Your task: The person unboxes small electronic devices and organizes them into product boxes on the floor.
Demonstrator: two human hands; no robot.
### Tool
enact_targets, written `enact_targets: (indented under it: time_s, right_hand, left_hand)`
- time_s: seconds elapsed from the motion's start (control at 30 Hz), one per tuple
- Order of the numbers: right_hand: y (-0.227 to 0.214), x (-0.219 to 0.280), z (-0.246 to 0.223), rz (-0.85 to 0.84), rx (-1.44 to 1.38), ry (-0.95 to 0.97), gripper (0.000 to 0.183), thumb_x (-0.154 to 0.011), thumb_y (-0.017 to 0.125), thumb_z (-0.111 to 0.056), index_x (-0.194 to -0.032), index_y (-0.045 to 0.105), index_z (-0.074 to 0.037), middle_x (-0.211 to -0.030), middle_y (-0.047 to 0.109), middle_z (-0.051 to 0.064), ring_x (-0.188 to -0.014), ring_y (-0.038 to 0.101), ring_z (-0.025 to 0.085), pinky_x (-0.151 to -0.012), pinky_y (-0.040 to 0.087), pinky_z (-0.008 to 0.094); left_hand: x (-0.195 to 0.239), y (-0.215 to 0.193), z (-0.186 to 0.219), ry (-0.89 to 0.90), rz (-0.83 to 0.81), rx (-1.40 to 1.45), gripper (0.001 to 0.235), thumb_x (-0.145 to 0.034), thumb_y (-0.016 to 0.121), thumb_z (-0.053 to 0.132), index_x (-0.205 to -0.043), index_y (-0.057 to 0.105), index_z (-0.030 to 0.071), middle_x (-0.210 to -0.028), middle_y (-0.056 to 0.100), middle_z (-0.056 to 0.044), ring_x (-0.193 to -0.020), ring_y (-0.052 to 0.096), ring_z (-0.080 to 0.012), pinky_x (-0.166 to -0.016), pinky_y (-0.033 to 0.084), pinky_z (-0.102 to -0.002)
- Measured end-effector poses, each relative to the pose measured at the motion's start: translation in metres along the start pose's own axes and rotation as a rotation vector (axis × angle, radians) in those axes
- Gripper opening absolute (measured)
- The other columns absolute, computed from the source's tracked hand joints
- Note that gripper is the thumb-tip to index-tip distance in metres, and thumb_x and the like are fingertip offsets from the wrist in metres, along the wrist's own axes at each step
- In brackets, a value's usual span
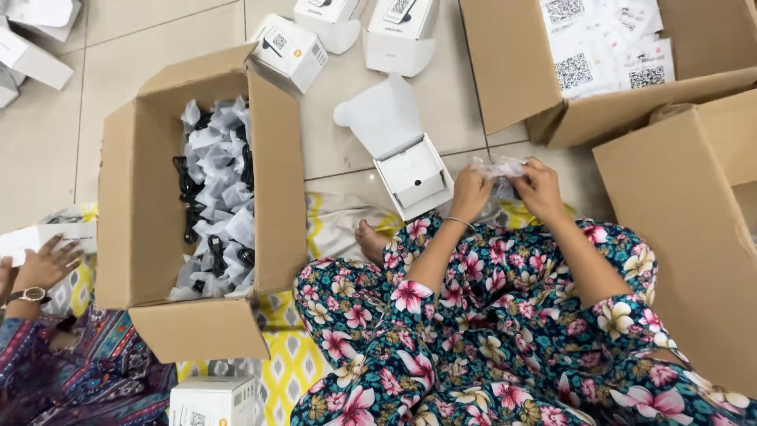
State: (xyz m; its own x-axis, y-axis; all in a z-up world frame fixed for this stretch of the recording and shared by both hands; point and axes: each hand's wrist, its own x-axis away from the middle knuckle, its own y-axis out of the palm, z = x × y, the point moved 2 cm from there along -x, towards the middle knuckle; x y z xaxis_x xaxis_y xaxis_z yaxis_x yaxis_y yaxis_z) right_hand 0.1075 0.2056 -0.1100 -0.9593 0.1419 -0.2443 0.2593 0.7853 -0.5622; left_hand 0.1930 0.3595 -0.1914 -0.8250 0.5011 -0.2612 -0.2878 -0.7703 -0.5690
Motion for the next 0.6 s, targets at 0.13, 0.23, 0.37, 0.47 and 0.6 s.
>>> enact_targets:
  time_s: [0.13, 0.23, 0.37, 0.47, 0.6]
  right_hand:
    - [0.015, 0.003, 0.022, 0.062, -0.018, -0.013, 0.01, -0.097, 0.077, -0.008, -0.101, 0.074, 0.001, -0.098, 0.067, 0.012, -0.079, 0.059, 0.013, -0.068, 0.047, 0.029]
    - [0.023, 0.001, 0.046, -0.022, -0.548, 0.446, 0.011, -0.096, 0.073, -0.002, -0.106, 0.077, -0.001, -0.099, 0.072, 0.008, -0.082, 0.062, 0.011, -0.072, 0.05, 0.025]
    - [0.017, -0.002, 0.042, 0.083, -0.72, 0.552, 0.046, -0.083, 0.061, 0.01, -0.123, 0.073, -0.009, -0.098, 0.07, 0.004, -0.082, 0.064, 0.011, -0.072, 0.054, 0.024]
    - [0.019, -0.001, 0.079, 0.239, -0.806, 0.644, 0.053, -0.076, 0.054, 0.016, -0.12, 0.071, -0.007, -0.096, 0.072, 0.005, -0.078, 0.065, 0.011, -0.068, 0.054, 0.024]
    - [0.036, 0.013, 0.152, 0.234, -0.884, 0.726, 0.026, -0.08, 0.054, 0.014, -0.101, 0.068, 0.006, -0.098, 0.069, 0.015, -0.079, 0.064, 0.02, -0.073, 0.057, 0.03]
  left_hand:
    - [-0.002, -0.062, 0.073, -0.398, 0.134, 0.109, 0.068, -0.082, 0.078, 0.02, -0.141, 0.048, 0.008, -0.087, 0.069, -0.024, -0.083, 0.066, -0.0416, -0.076, 0.052, -0.05]
    - [-0.006, -0.048, 0.051, -0.287, 0.194, 0.081, 0.072, -0.075, 0.081, 0.018, -0.14, 0.052, 0.011, -0.091, 0.066, -0.023, -0.081, 0.067, -0.0402, -0.072, 0.053, -0.047]
    - [0.011, 0.001, -0.019, -0.125, 0.04, 0.224, 0.038, -0.084, 0.074, 0.017, -0.12, 0.07, 0.01, -0.111, 0.069, -0.017, -0.085, 0.067, -0.0369, -0.075, 0.057, -0.044]
    - [0.026, -0.012, 0.008, -0.055, -0.179, 0.518, 0.027, -0.099, 0.068, 0.023, -0.121, 0.073, 0.009, -0.125, 0.07, -0.016, -0.103, 0.065, -0.0348, -0.092, 0.054, -0.045]
    - [0.04, -0.028, 0.043, 0.071, -0.091, 0.211, 0.051, -0.091, 0.075, 0.036, -0.13, 0.06, 0.005, -0.126, 0.067, -0.02, -0.119, 0.062, -0.0382, -0.102, 0.049, -0.045]
